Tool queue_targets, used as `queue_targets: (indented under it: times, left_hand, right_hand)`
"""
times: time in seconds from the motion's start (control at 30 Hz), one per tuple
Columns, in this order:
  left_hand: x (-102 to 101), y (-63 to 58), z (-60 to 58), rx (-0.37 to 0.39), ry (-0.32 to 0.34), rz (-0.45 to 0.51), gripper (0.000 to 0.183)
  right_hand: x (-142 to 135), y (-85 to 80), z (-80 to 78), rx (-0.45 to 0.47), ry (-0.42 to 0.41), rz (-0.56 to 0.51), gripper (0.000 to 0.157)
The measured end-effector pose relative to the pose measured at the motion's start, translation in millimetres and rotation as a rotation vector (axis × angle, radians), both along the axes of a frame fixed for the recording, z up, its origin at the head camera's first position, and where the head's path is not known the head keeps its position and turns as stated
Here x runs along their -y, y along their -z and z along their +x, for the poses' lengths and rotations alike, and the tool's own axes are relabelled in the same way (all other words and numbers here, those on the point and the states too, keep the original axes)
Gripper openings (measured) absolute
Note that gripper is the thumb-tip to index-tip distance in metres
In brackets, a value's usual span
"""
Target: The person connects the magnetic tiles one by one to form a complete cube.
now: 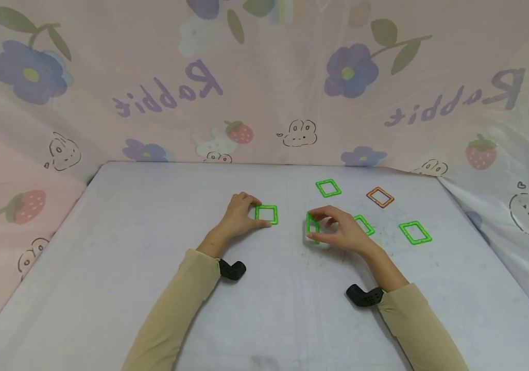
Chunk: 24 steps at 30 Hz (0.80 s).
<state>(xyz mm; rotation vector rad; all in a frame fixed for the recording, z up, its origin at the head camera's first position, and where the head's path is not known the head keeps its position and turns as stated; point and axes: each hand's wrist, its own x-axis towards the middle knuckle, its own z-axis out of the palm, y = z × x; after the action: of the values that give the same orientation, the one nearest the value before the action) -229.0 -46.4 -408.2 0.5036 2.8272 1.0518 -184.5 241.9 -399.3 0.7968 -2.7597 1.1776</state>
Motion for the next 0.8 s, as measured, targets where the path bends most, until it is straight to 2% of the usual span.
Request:
queue_targets:
  times: [0.2, 0.8]
  left_hand:
    - [-3, 0.6, 1.5, -0.018, 0.005, 0.004, 0.064]
    - [-12, 1.8, 5.4, -0.043, 0.044, -0.032, 0.062]
  right_hand:
    - [1, 0.7, -1.9, 0.001, 0.004, -0.025, 0.053]
    - [3, 1.8, -4.6, 0.088, 0.026, -0.096, 0.054]
